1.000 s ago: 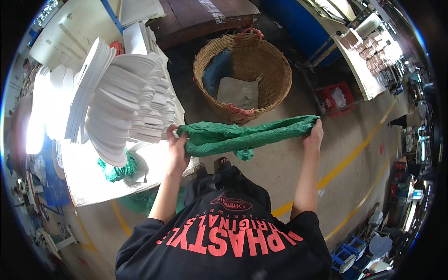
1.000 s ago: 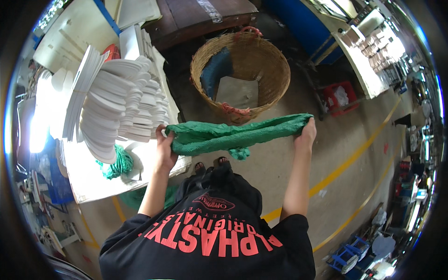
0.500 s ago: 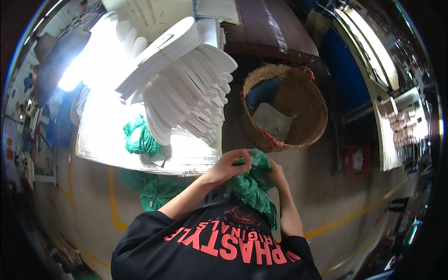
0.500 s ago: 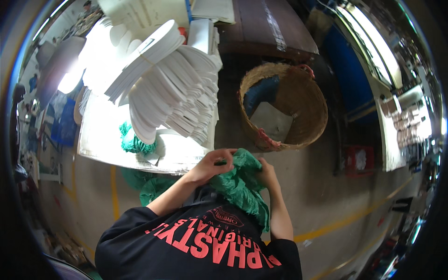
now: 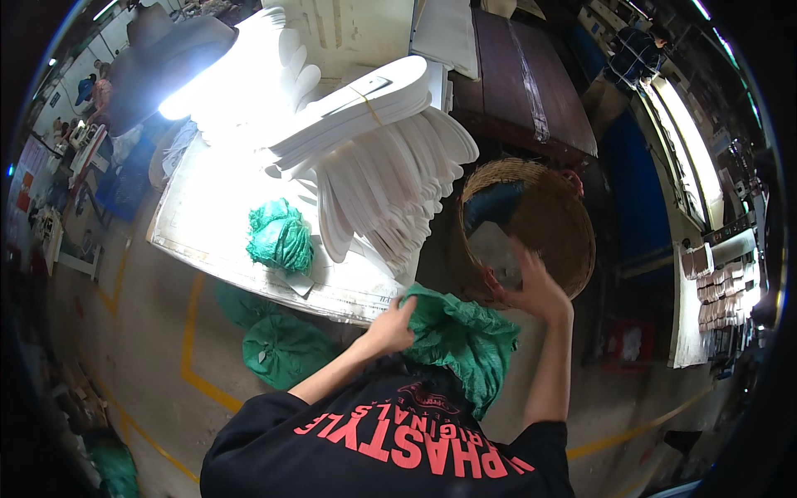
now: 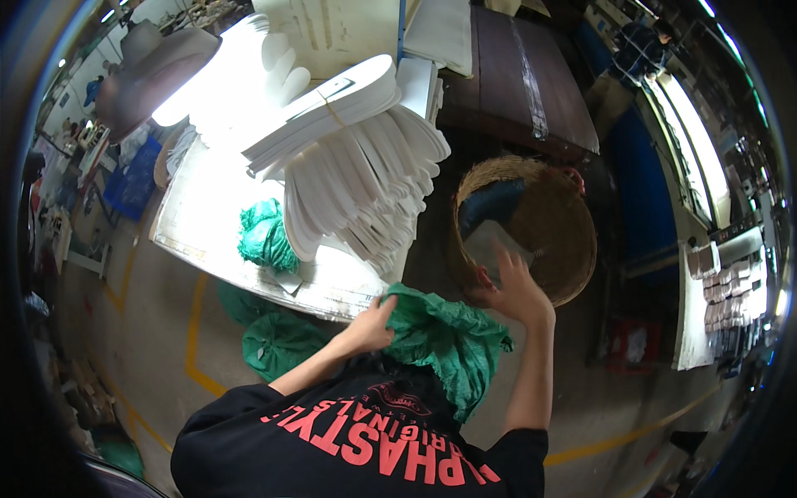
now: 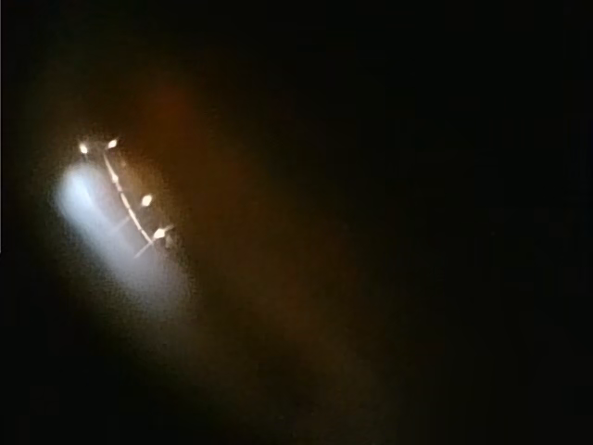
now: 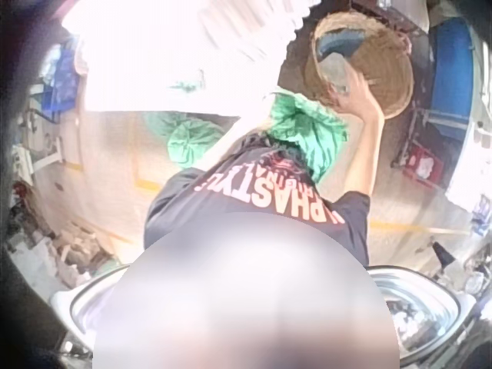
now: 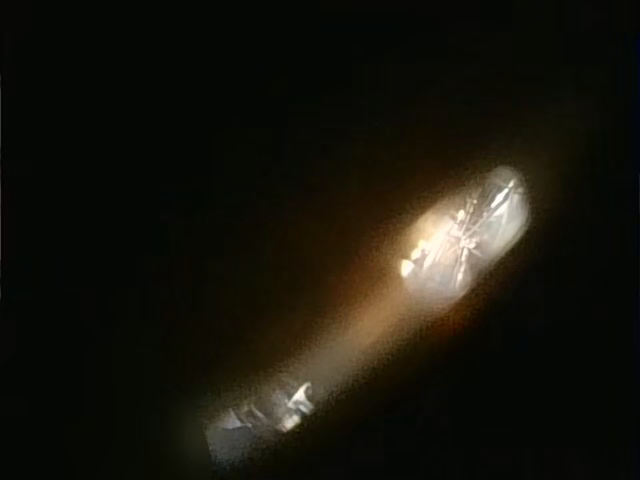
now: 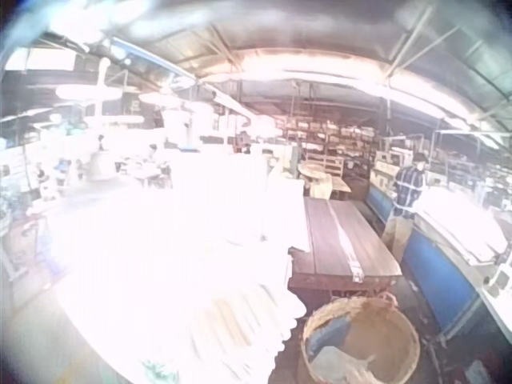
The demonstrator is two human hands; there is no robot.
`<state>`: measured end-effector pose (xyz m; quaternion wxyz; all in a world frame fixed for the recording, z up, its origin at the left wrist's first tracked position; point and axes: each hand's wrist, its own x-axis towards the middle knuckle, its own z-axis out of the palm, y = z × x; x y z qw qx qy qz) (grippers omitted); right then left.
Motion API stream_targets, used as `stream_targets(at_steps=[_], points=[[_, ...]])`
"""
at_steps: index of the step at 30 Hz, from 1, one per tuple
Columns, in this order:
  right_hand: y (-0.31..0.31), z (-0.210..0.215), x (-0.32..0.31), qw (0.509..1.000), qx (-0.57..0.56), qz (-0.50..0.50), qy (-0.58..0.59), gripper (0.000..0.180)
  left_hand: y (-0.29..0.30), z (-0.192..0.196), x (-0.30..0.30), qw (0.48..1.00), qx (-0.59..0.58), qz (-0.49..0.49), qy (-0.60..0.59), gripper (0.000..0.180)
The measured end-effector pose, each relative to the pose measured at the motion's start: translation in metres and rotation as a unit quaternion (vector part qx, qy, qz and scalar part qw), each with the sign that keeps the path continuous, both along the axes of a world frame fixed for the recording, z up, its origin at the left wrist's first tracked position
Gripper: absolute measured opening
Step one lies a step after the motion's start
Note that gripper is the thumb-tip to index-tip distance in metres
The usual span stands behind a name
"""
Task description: The person repeatedly picks up stacks of white plates from a table, places them into green mesh bags, and ties the bags closed with a rubber band. The person then places the tied bags on the table and repeats the process with additional stacks of plates.
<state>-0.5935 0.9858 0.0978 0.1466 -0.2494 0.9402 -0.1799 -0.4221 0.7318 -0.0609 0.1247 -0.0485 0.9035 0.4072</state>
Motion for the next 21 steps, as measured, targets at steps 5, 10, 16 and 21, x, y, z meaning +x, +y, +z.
stream_targets(at_steps=[5, 10, 16, 21], points=[[-0.128, 0.105, -0.040, 0.924, -0.178, 0.142, 0.306, 0.098, 0.022, 0.000, 0.010, 0.995, 0.061, -0.080, 0.012, 0.079], [-0.213, 0.144, -0.095, 0.873, -0.144, 0.242, 0.398, 0.099, 0.016, 0.001, 0.016, 0.996, 0.063, -0.064, 0.023, 0.077], [-0.233, 0.137, -0.116, 0.872, -0.081, 0.285, 0.389, 0.070, -0.007, -0.002, 0.024, 0.996, 0.087, -0.018, 0.028, 0.073], [-0.242, 0.156, -0.097, 0.803, -0.119, 0.301, 0.500, 0.057, -0.021, -0.004, 0.024, 0.993, 0.108, 0.006, 0.048, 0.066]])
